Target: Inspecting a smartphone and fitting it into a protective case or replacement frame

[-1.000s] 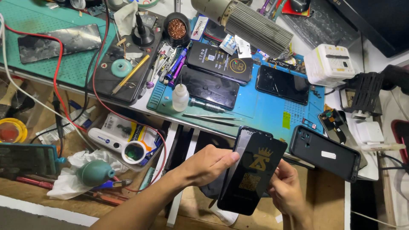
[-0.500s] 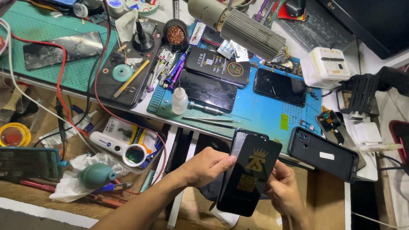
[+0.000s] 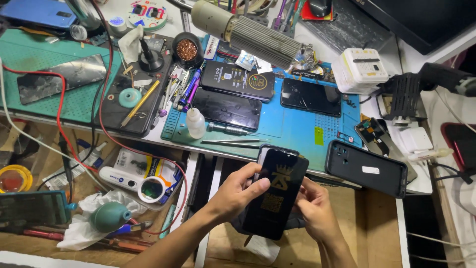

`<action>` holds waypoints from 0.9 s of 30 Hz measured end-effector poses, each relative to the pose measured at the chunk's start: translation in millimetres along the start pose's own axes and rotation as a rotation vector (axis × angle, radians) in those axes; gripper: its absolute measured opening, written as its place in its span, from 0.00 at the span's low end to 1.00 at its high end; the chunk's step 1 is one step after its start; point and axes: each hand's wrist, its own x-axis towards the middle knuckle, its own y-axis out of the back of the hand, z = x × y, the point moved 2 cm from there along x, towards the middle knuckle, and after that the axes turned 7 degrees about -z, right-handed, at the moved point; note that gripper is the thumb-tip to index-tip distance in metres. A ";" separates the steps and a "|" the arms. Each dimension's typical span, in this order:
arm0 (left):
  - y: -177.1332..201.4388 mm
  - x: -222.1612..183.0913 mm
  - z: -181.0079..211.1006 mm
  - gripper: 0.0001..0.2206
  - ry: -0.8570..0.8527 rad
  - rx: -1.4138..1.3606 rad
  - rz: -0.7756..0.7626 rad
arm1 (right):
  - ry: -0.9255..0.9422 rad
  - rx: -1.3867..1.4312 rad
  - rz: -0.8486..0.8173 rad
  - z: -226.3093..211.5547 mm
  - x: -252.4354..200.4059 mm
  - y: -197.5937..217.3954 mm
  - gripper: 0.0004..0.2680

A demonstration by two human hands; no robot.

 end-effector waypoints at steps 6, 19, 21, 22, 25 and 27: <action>-14.9 4.2 0.2 0.13 -0.063 -0.163 0.070 | -0.016 0.032 -0.045 -14.6 -3.4 -10.3 0.16; -31.7 11.9 -24.1 0.16 -0.056 -0.570 0.161 | -0.137 0.076 -0.066 -43.5 -8.9 -12.0 0.30; -31.5 12.6 -26.3 0.15 -0.076 -0.604 0.170 | -0.172 -0.003 -0.058 -43.8 -8.5 -10.6 0.26; -32.2 12.6 -23.4 0.15 -0.073 -0.602 0.169 | -0.172 0.000 -0.056 -45.3 -8.9 -10.8 0.26; -33.0 12.9 -18.8 0.17 -0.053 -0.580 0.160 | -0.204 0.002 -0.067 -48.0 -9.8 -13.0 0.21; -32.3 13.0 -19.5 0.17 -0.066 -0.579 0.165 | -0.217 -0.063 -0.018 -49.1 -9.8 -13.7 0.18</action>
